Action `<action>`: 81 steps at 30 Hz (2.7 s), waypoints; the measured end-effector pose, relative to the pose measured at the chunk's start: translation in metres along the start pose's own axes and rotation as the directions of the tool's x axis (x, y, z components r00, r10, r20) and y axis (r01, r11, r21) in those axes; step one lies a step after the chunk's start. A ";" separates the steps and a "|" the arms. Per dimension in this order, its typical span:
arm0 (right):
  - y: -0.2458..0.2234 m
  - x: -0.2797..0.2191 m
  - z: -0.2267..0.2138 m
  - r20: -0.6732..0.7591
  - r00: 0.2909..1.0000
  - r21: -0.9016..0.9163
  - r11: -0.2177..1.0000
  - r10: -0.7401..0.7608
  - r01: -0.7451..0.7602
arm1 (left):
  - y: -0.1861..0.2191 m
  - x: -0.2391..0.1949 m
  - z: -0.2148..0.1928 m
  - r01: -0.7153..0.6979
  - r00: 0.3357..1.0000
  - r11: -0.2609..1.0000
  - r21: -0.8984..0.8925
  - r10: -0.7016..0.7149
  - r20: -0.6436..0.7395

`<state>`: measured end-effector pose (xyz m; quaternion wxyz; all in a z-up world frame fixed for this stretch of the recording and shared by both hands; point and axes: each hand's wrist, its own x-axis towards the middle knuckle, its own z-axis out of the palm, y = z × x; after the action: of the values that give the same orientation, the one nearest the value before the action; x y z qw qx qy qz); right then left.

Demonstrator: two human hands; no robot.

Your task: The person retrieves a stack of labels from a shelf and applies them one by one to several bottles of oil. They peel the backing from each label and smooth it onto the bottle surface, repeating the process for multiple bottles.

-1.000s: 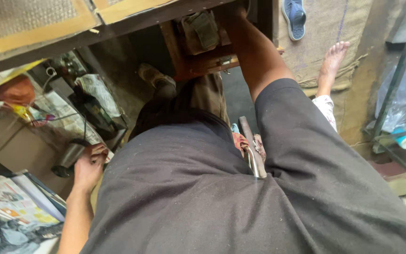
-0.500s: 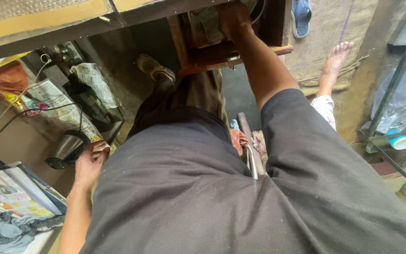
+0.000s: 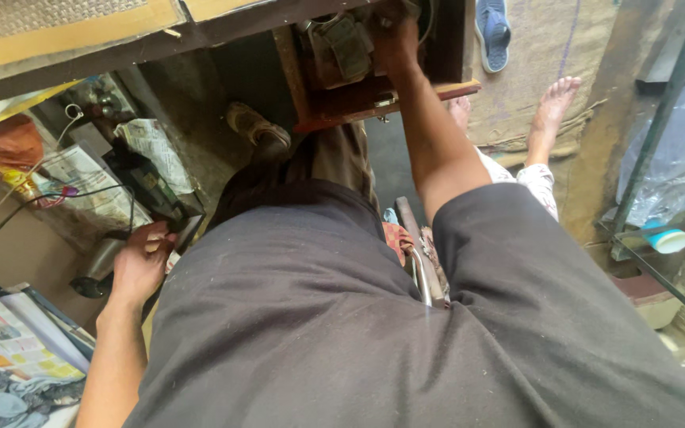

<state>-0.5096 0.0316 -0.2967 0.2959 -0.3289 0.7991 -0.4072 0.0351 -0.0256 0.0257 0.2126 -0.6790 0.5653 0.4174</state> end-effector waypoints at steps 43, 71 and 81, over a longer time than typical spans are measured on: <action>-0.240 -0.146 -0.092 0.065 0.966 0.259 0.939 -0.252 0.227 | 0.258 0.082 0.085 0.000 0.652 0.408 -0.913 0.693 0.310; -0.249 -0.142 -0.084 0.115 0.824 -0.009 0.829 -0.555 0.560 | 0.246 0.094 0.095 -0.185 0.755 0.492 -0.851 0.625 0.197; -0.252 -0.144 -0.090 0.329 0.918 0.042 0.974 -0.223 0.221 | 0.242 0.095 0.098 -0.151 0.716 0.401 -0.904 0.674 0.180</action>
<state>-0.4163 0.0691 -0.0098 0.3786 -0.4806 0.6947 -0.3783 -0.2241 -0.0728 -0.0615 -0.1137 -0.3791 0.3655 0.8425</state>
